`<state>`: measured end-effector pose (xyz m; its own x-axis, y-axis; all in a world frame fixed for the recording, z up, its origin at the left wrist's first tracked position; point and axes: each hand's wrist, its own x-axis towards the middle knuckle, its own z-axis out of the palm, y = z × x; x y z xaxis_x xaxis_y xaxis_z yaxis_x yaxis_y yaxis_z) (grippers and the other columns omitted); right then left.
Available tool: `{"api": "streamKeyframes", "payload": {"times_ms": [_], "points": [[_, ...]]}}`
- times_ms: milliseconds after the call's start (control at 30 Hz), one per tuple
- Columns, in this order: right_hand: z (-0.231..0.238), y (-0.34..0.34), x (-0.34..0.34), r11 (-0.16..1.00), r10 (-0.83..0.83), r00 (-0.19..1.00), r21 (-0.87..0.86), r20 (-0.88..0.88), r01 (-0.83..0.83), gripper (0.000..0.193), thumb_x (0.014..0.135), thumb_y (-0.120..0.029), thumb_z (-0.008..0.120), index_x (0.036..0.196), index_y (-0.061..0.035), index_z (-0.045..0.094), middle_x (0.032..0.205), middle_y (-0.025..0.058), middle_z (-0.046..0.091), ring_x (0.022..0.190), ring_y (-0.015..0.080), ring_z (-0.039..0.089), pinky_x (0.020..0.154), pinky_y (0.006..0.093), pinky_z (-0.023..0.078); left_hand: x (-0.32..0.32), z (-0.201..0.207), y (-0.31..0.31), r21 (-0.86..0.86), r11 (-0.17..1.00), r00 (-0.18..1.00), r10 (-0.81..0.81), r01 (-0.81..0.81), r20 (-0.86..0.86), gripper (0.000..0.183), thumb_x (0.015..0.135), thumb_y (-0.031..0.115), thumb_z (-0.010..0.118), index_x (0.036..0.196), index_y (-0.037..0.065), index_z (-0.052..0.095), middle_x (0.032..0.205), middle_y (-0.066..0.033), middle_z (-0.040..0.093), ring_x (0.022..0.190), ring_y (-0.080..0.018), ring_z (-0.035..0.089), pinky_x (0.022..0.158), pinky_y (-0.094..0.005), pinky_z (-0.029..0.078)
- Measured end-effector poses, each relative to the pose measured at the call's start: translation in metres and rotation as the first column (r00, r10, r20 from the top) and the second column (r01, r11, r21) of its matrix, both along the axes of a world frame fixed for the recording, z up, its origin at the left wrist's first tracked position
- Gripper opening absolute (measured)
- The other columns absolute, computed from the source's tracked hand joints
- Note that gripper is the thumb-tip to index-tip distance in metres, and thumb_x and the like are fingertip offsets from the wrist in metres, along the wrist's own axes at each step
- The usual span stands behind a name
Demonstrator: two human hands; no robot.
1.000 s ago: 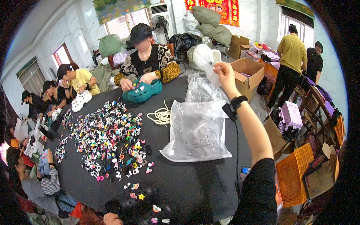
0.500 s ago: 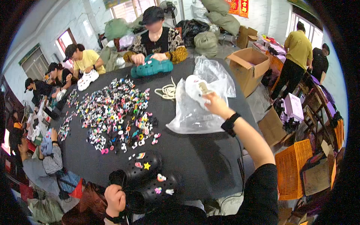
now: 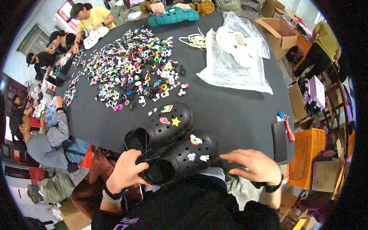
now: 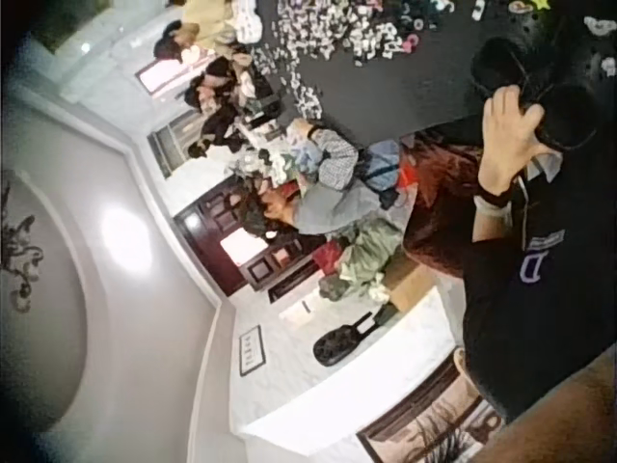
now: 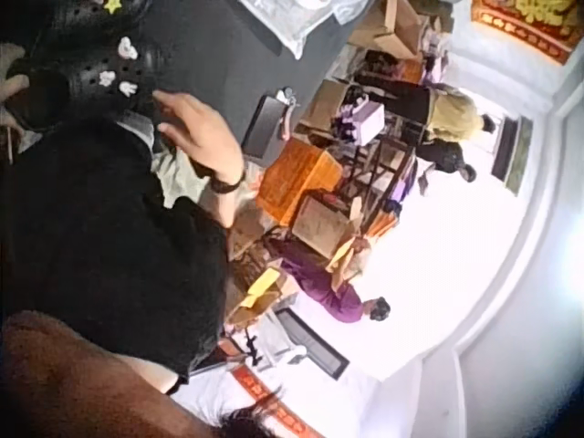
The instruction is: Decorating Croc-style clogs with various colorful charms.
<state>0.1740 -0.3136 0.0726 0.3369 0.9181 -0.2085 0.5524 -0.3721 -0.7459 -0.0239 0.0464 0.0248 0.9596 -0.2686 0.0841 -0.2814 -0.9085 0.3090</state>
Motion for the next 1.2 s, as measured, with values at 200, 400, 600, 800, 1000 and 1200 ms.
{"api": "streamKeyframes", "payload": {"times_ms": [200, 400, 600, 800, 1000, 1200], "points": [[-0.084, 0.000, -0.051, 0.970, -0.243, 0.900, -0.064, -0.361, 0.235, 0.039, 0.092, -0.020, 0.062, 0.126, -0.0010, 0.054, 0.109, 0.0157, 0.067, 0.100, 0.0249, 0.067, 0.084, 0.0360, 0.053, 0.008, -0.044, -0.009, -0.074, 0.990, 0.887, 0.138, -0.118, 0.440, 0.044, 0.057, 0.031, 0.087, 0.075, 0.010, 0.052, 0.088, -0.0105, 0.056, 0.079, -0.0304, 0.057, 0.066, -0.0391, 0.039], [-0.118, 0.036, -0.058, 0.916, -0.206, 0.704, 0.119, -0.680, 0.383, 0.059, 0.098, -0.020, 0.056, 0.145, -0.0008, 0.026, 0.126, 0.0203, 0.056, 0.108, 0.0261, 0.063, 0.089, 0.0372, 0.051, 0.027, -0.045, -0.043, -0.240, 0.916, 0.691, 0.399, -0.320, 0.603, 0.042, 0.062, 0.028, 0.086, 0.068, 0.013, 0.047, 0.080, -0.0068, 0.056, 0.076, -0.0263, 0.058, 0.063, -0.0369, 0.038], [-0.115, 0.064, -0.021, 0.620, -0.370, 0.523, 0.214, -0.768, 0.754, 0.073, 0.095, -0.001, 0.053, 0.153, -0.0061, 0.009, 0.139, 0.0177, 0.043, 0.094, 0.0182, 0.060, 0.083, 0.0323, 0.051, 0.043, -0.003, -0.089, -0.206, 0.907, 0.826, 0.420, -0.367, 0.377, 0.039, 0.059, 0.030, 0.084, 0.078, 0.011, 0.055, 0.090, -0.0083, 0.054, 0.079, -0.0282, 0.057, 0.062, -0.0379, 0.043], [-0.110, 0.059, -0.007, 0.697, -0.590, 0.698, 0.181, -0.407, 0.694, 0.070, 0.091, 0.009, 0.048, 0.153, -0.0091, 0.021, 0.145, 0.0131, 0.035, 0.085, 0.0127, 0.053, 0.080, 0.0275, 0.049, 0.031, 0.016, -0.088, 0.021, 0.994, 0.973, 0.101, -0.108, 0.207, 0.031, 0.067, 0.020, 0.071, 0.097, 0.013, 0.067, 0.092, -0.0068, 0.059, 0.078, -0.0212, 0.062, 0.054, -0.0277, 0.046], [-0.111, 0.072, -0.001, 0.765, -0.579, 0.813, 0.301, -0.064, 0.569, 0.063, 0.091, 0.009, 0.045, 0.150, -0.0054, 0.027, 0.145, 0.0201, 0.037, 0.113, 0.0258, 0.052, 0.100, 0.0327, 0.041, 0.036, 0.002, -0.093, 0.036, 0.989, 0.968, 0.134, -0.145, 0.212, 0.030, 0.072, 0.018, 0.066, 0.102, 0.017, 0.069, 0.094, -0.0074, 0.060, 0.081, -0.0198, 0.062, 0.056, -0.0254, 0.045], [-0.128, 0.109, 0.024, 0.793, -0.533, 0.844, 0.309, -0.065, 0.525, 0.059, 0.093, 0.005, 0.045, 0.148, -0.0014, 0.027, 0.148, 0.0246, 0.034, 0.136, 0.0355, 0.037, 0.111, 0.0364, 0.031, 0.050, -0.008, -0.078, 0.024, 0.937, 0.887, 0.322, -0.348, 0.331, 0.028, 0.070, 0.022, 0.070, 0.098, 0.019, 0.069, 0.093, -0.0079, 0.056, 0.086, -0.0248, 0.058, 0.062, -0.0360, 0.042]]}}
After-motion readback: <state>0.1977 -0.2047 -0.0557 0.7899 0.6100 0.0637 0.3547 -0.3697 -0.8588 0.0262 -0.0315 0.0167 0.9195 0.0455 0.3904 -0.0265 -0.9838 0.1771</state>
